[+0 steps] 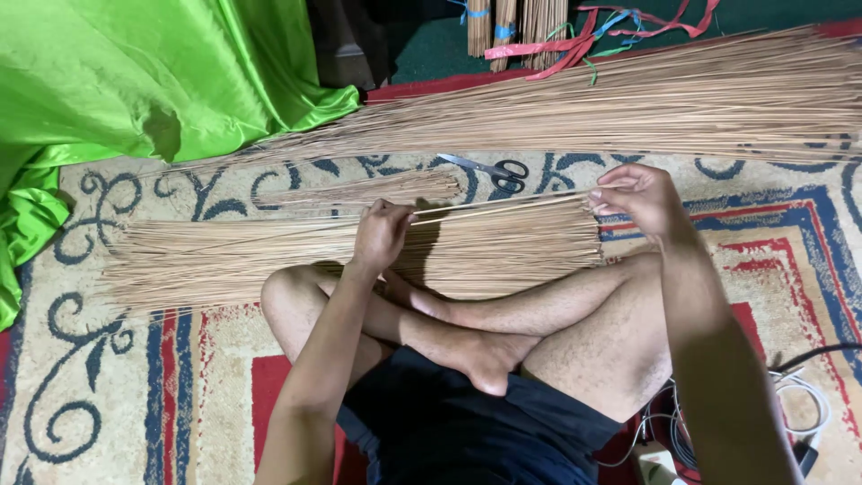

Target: Trimming and aligning bundles of thin wooden sticks to make a broom

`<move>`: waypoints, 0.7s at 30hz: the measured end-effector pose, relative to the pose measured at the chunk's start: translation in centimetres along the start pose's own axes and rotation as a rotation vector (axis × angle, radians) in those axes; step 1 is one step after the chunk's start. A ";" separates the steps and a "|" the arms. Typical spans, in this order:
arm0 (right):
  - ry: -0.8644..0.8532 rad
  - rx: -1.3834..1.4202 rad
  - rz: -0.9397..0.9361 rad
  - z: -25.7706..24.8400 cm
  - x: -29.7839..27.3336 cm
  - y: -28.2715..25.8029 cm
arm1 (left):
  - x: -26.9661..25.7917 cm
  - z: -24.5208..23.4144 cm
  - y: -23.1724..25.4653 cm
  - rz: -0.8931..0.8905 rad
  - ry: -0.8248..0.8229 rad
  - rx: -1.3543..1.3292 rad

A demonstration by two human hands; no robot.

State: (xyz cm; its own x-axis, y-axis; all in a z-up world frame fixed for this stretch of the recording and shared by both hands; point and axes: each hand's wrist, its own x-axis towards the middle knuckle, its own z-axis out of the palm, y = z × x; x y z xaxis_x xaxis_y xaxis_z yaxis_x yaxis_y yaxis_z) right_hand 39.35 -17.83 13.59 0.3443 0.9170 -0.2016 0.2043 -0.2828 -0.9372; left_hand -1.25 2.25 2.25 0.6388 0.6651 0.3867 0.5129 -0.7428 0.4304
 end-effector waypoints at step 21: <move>0.724 0.827 -0.021 8.6 4.0 11.9 | 2.3 -4.4 1.1 -0.107 -0.423 -0.103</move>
State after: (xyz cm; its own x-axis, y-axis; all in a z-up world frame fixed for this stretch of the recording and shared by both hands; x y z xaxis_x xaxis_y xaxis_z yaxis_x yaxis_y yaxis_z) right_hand 35.30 -15.07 -0.83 0.8594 0.4604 -0.2223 -0.3679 0.2550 -0.8942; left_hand -1.76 3.30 7.21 0.7743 0.6324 -0.0226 0.5431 -0.6458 0.5367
